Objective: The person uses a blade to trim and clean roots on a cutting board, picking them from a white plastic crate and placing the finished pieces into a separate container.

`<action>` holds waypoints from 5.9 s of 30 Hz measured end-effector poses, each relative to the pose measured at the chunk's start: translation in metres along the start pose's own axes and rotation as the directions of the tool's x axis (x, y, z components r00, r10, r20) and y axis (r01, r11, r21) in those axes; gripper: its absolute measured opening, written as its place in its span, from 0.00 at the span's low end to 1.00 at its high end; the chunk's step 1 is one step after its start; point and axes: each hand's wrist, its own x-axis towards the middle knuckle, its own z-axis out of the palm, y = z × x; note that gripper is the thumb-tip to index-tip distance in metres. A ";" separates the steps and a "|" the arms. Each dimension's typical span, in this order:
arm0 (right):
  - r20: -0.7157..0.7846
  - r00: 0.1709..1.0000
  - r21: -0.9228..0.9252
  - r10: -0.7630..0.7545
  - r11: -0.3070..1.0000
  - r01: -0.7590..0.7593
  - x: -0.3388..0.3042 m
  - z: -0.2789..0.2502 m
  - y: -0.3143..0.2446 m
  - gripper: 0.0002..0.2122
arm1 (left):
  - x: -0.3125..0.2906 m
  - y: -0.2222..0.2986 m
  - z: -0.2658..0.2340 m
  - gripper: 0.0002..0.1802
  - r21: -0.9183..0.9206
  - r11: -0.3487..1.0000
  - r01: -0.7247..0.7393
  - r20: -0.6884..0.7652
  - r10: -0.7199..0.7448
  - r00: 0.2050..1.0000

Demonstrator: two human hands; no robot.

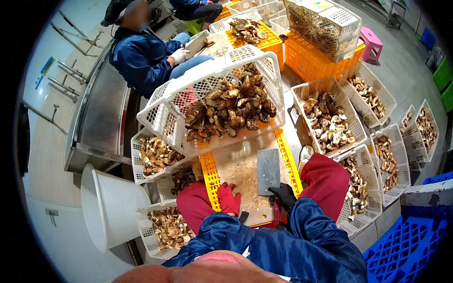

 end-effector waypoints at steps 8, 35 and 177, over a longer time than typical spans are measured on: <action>0.022 0.999 0.024 -0.042 0.999 0.041 -0.003 0.004 -0.002 0.09 | -0.002 0.012 -0.011 0.24 -0.031 0.999 -0.010 -0.068 0.008 0.998; 0.008 0.997 0.004 -0.083 0.997 0.083 0.015 -0.006 0.014 0.11 | -0.006 -0.013 0.014 0.26 0.029 0.999 -0.018 -0.019 0.018 1.000; -0.046 0.998 -0.032 -0.052 0.998 0.050 0.009 -0.008 0.008 0.10 | 0.059 0.012 -0.020 0.29 -0.224 0.964 -0.145 -0.287 0.076 0.955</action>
